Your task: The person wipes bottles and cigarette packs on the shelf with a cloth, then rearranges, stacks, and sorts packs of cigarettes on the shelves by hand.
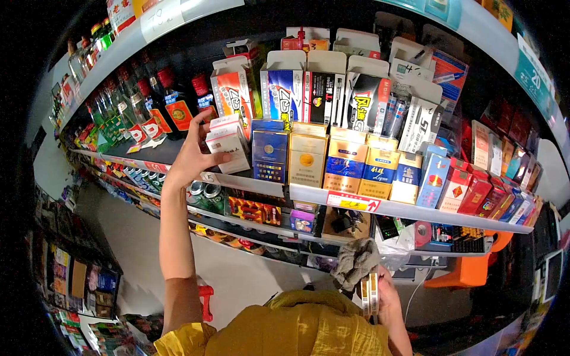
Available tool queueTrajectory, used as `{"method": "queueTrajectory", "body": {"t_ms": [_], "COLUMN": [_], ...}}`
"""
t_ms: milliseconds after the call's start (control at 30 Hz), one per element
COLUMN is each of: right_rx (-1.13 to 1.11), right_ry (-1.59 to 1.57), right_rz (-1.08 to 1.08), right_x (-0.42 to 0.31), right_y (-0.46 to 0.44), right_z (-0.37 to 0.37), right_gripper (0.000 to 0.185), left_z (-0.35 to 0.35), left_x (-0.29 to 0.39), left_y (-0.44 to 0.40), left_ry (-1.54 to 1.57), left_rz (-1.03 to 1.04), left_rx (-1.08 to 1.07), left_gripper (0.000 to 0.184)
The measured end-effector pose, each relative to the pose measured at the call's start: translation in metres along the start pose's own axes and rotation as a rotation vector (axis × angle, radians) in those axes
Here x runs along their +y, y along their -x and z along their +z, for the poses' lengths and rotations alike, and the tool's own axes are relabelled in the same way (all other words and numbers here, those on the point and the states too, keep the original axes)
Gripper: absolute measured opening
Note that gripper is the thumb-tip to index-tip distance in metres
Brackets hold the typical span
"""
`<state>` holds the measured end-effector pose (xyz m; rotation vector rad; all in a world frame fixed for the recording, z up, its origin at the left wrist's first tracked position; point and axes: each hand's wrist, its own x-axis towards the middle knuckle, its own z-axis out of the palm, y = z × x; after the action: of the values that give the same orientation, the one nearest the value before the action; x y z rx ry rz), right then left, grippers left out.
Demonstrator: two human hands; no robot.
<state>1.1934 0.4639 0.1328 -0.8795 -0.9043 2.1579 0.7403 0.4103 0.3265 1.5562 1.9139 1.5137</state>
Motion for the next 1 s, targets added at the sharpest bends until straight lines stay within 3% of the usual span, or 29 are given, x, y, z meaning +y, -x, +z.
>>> {"method": "queueTrajectory", "body": {"t_ms": [133,233,333,533,767,833,933,1000], "right_rx": [0.006,0.018,0.024,0.012,0.112,0.000,0.040,-0.029], "right_ry": [0.002,0.029,0.047,0.021,0.028,0.005,0.072,0.047], "right_rz": [-0.008,-0.016,-0.017,-0.005,0.011,-0.017,0.048,0.025], "right_x": [0.005,0.007,0.006,0.005,0.004,-0.001,-0.001,0.003], "right_y": [0.001,0.002,0.004,0.005,0.004,0.008,0.007,0.004], "right_z": [-0.008,-0.010,-0.010,-0.004,0.005,0.009,0.004,-0.006], "right_gripper": [0.080,0.080,0.080,0.080,0.080,0.081,0.083,0.082], "left_z": [-0.005,-0.002,-0.003,-0.009,-0.001,0.002,0.006,0.006], "left_x": [-0.006,-0.002,-0.004,0.003,0.005,0.004,0.020,0.018], "left_y": [-0.002,0.002,0.004,0.006,0.005,0.005,0.005,0.003], "left_ry": [0.007,0.013,0.125,0.181,0.265,0.228,0.214,0.171], "left_rz": [-0.048,-0.055,-0.141,-0.123,-0.088,-0.092,-0.172,-0.097], "left_rx": [-0.051,-0.060,-0.051,-0.202,-0.323,-0.329,-0.346,-0.362], "left_gripper": [0.089,0.088,0.072,0.056,0.066,0.068,0.079,0.074]}}
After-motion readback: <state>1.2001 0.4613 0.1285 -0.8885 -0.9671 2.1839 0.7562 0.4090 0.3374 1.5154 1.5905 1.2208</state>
